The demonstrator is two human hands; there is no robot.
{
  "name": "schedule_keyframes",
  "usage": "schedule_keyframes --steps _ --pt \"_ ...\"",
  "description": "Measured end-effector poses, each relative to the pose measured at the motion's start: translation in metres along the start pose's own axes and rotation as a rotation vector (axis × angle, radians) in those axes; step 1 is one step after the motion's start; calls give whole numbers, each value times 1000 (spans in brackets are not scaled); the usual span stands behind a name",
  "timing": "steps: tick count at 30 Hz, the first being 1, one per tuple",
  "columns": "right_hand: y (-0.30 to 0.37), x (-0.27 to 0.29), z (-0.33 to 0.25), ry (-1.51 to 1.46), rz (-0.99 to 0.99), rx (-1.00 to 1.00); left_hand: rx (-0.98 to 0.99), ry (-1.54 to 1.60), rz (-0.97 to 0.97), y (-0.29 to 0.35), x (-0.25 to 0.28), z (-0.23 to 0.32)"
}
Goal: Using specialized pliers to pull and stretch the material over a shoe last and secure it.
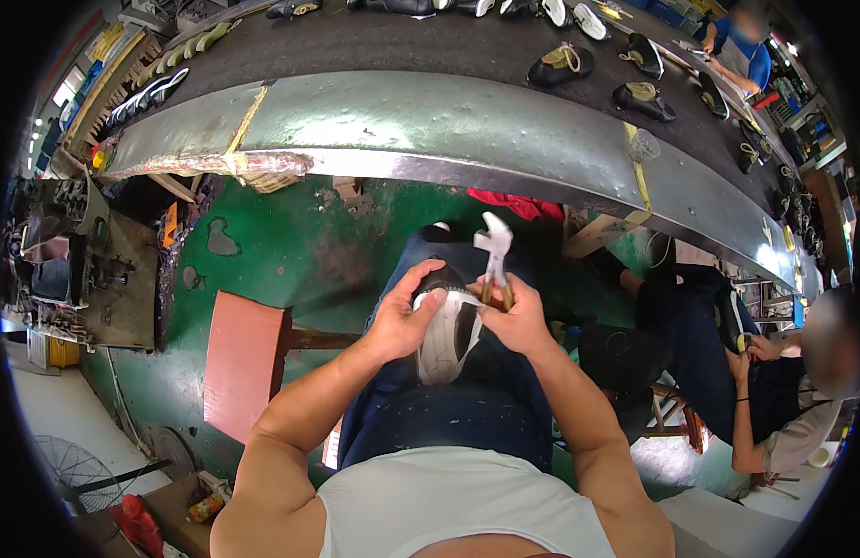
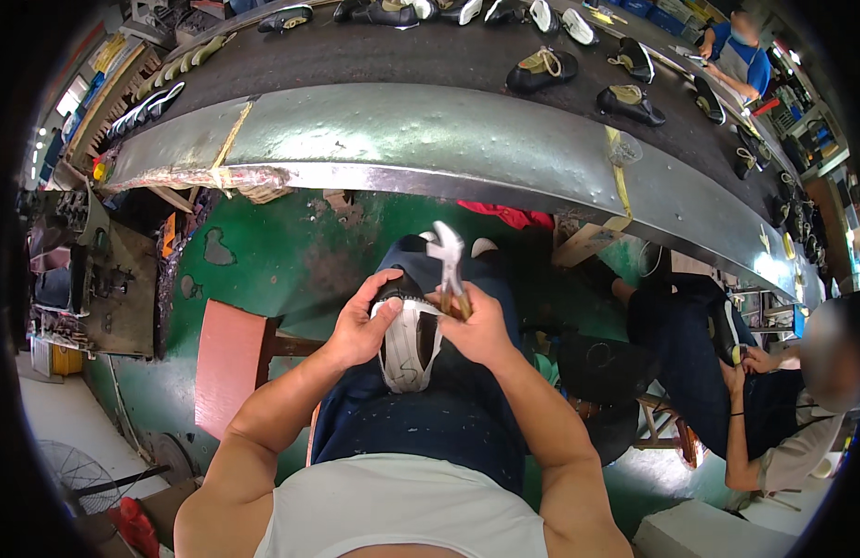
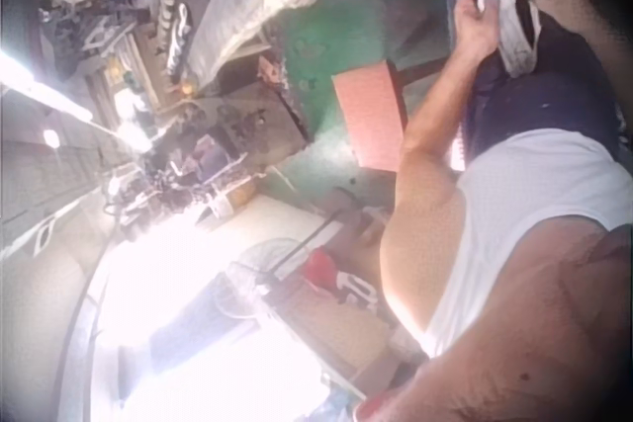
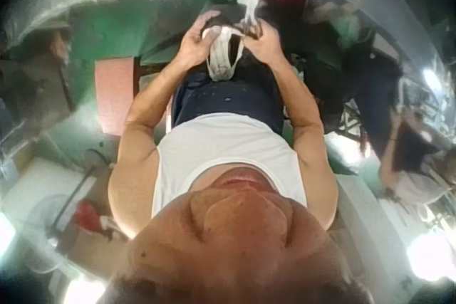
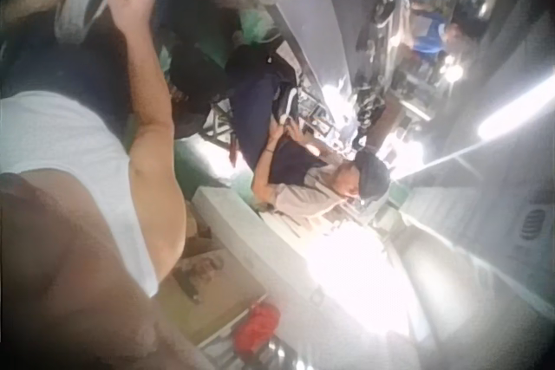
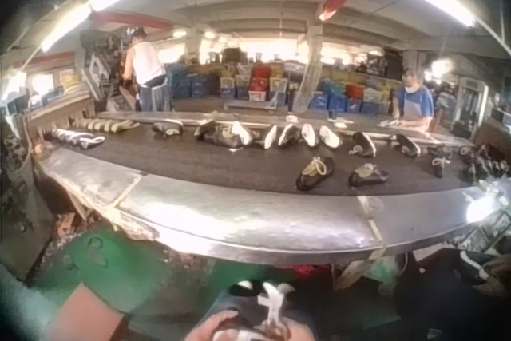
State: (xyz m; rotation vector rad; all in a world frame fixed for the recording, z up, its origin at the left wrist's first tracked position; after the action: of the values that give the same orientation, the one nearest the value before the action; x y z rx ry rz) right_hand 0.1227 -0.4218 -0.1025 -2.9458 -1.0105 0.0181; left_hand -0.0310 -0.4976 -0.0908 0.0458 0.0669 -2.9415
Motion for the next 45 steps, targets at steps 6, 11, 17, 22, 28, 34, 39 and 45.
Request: schedule_keyframes --steps 6,11,17,22,28,34,39,45 --pt "35 24 -28 -207 -26 54 -232 -20 -138 17 -13 53" --pt "51 9 -51 54 38 31 -423 -267 -423 51 -62 56" --pt "69 8 -49 295 15 67 -454 -339 -507 66 -81 46" --pt "59 24 -24 118 79 5 -277 -410 -295 54 -70 -3" --pt "39 72 -23 391 249 -149 188 36 -278 19 -57 -50" --pt "94 68 41 215 40 -472 376 -536 -286 -17 -55 -99" --pt "109 38 37 753 -300 -432 480 -376 -411 -10 -54 -110" --pt "94 39 14 938 -321 -120 501 240 -530 22 -71 -135"
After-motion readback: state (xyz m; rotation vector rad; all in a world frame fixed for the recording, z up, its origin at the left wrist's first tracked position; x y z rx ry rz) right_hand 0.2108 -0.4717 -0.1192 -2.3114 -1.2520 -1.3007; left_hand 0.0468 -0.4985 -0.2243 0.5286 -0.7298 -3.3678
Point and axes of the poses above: each hand's wrist, its own y-axis away from the middle knuckle, its own x-axis out of the back of the hand, z = x × y, the point moved 10 cm from there along -y, towards the middle knuckle, and after that the axes turned 4 degrees about y, right-handed, at the moved point
